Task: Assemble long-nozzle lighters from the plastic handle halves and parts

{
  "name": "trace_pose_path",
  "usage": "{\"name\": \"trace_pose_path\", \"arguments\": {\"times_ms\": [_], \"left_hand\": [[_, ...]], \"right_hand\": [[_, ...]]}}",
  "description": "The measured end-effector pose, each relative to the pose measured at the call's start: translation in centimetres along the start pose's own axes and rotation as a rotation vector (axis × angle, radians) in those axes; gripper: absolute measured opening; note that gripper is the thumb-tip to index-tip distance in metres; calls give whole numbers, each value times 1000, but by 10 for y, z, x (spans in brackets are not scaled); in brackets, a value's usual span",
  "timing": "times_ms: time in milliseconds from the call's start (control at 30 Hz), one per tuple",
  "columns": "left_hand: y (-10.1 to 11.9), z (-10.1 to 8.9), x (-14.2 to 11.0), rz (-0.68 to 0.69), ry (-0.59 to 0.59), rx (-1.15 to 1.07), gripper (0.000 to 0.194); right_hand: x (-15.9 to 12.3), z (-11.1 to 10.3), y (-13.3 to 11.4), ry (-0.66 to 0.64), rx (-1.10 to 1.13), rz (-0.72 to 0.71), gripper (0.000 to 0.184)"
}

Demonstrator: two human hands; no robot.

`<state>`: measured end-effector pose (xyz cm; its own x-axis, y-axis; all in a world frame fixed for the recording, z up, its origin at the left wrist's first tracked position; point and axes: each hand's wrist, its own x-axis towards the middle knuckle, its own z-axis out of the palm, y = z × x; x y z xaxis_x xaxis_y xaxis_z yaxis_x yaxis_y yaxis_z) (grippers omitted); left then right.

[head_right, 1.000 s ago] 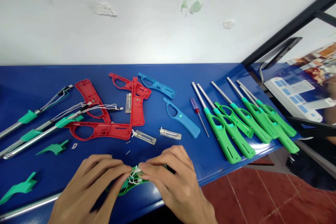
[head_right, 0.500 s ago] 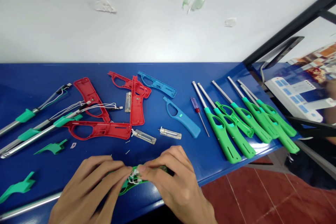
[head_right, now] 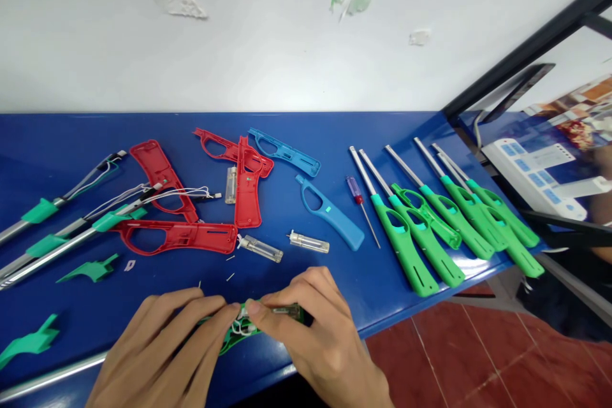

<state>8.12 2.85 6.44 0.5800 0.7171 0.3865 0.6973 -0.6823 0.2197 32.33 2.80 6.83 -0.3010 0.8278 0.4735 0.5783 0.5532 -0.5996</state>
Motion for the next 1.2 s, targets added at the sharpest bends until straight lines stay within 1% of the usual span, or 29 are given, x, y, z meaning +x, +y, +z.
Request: {"name": "trace_pose_path", "arguments": {"times_ms": [167, 267, 400, 500, 667, 733, 833, 933, 1067, 1200], "left_hand": [[-4, 2, 0, -31, -20, -61, 38], [-9, 2, 4, -29, -23, -142, 36], [-9, -1, 10, 32, 5, -126, 24], [-7, -4, 13, 14, -10, -146, 27], [-9, -6, 13, 48, 16, -104, 25], [-11, -6, 11, 0, 29, -130, 23], [-13, -4, 7, -61, 11, -186, 22], [-12, -2, 6, -60, -6, -213, 27], [-12, 1, 8, -74, 13, -225, 31], [-12, 1, 10, -77, 10, -216, 31]], "right_hand": [[-1, 0, 2, -8, 5, 10, 40], [3, -2, 1, -5, 5, 18, 31], [8, -4, -1, -15, 6, 13, 20], [9, -4, -1, -14, 8, 7, 16], [10, -4, -1, -14, 2, 10, 16], [10, -4, -1, -21, -1, 6, 16], [11, -4, -2, -21, -13, 7, 17], [11, -4, -2, -18, -28, 7, 19], [9, -3, -1, -30, -21, 5, 21], [9, -2, -1, -23, -31, 10, 16]]}}
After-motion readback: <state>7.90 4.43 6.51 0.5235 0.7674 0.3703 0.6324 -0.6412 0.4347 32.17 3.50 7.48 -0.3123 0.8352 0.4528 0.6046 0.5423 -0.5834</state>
